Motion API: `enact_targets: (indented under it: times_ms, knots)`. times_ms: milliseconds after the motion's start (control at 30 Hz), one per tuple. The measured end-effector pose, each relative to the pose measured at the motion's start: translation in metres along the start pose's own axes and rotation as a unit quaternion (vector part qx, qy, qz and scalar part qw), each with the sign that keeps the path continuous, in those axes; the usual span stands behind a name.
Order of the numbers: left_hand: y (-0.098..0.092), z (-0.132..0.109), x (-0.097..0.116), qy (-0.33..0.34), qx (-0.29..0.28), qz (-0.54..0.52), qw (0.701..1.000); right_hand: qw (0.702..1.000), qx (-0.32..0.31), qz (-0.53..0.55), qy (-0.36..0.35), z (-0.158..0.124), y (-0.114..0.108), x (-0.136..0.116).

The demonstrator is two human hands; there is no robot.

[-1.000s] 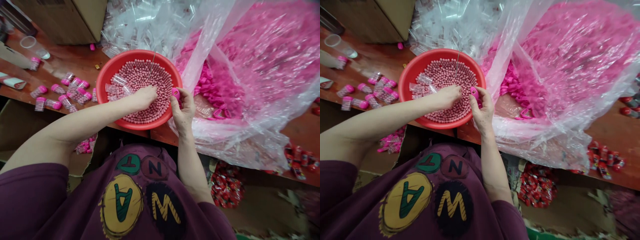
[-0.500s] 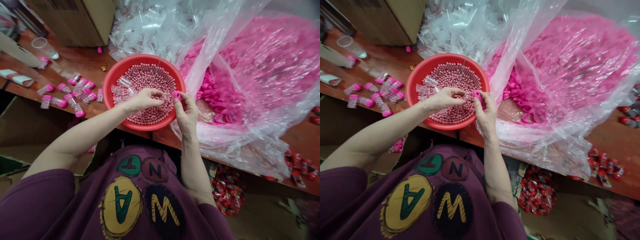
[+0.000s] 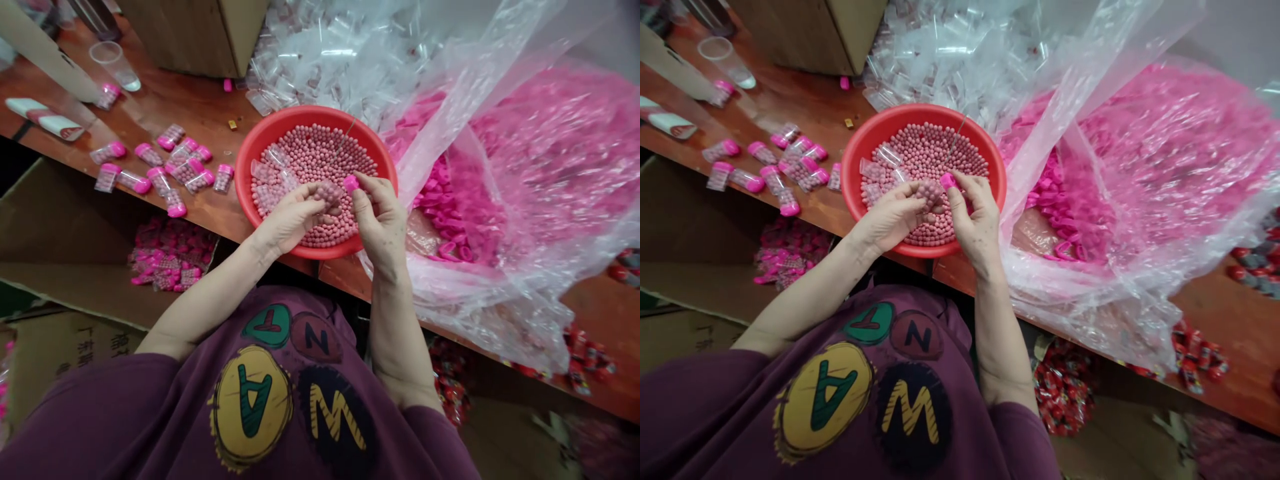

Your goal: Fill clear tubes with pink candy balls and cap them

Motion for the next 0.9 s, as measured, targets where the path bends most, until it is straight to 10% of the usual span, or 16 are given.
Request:
enact_targets:
  times_ms: [900]
  knots:
    - [-0.012, 0.004, -0.004, -0.011, 0.096, -0.032, 0.995, 0.979, -0.032, -0.164, -0.113, -0.018, 0.035, -0.019]
Point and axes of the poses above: each hand's wrist, its own z-axis towards the middle knuckle, its own y-axis out of the palm, x = y × z, the point moved 8 cm from there along z, towards the middle knuckle, and after that the axes turned 5 degrees about x, right-handed, at the moved point
